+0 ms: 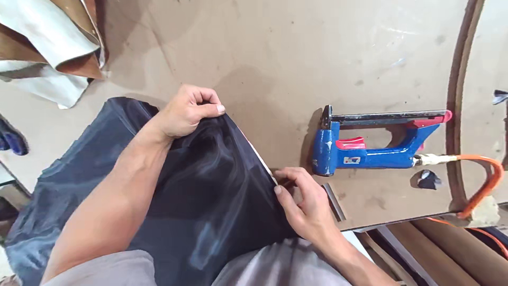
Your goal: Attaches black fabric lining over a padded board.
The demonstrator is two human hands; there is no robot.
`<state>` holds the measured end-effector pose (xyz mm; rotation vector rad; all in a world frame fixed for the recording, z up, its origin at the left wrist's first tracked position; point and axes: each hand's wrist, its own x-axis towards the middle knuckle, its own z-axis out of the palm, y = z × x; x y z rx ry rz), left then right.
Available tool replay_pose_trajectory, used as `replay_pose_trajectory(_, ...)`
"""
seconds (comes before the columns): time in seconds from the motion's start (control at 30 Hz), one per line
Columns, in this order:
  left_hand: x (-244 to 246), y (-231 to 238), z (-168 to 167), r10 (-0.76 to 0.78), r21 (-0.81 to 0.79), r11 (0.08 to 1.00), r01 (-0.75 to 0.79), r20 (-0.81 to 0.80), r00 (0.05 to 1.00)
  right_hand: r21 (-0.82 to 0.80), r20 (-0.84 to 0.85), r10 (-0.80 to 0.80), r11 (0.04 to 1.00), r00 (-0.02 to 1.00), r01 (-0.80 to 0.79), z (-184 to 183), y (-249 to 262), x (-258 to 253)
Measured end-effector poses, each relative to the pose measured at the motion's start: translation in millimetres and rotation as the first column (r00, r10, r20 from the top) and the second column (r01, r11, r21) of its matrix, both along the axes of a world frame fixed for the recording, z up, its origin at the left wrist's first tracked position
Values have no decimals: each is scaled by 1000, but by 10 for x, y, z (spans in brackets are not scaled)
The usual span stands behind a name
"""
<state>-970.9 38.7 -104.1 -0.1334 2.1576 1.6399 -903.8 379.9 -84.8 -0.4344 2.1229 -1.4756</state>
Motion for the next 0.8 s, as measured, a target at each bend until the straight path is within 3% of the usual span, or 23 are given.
replay_pose_trajectory(0.1, 148, 57, -79, 130, 77, 988, -131, 22, 991, 125, -274, -1, 992, 962, 37, 194, 291, -124)
replay_pose_trajectory(0.17, 180, 79, -96, 166, 111, 980, -168, 21, 986, 351, -415, 81, 933, 906, 78, 333, 579, -285)
replay_pose_trajectory(0.23, 192, 84, -95, 179, 125, 976, -179, 15, 984, 620, -389, 265, 784, 882, 37, 378, 871, -446)
replay_pose_trajectory(0.3, 195, 84, -100, 190, 126, 973, -191, 22, 982, 764, -291, 407, 643, 866, -46, 301, 1105, -569)
replay_pose_trajectory(0.67, 197, 41, -162, 157, 137, 977, -161, 36, 987, 773, -262, 685, 571, 680, -277, 62, 1198, -1110)
replay_pose_trajectory(0.8, 213, 35, -216, 151, 135, 979, -150, 1, 988, 792, -224, 642, 558, 733, -247, 181, 1086, -1154)
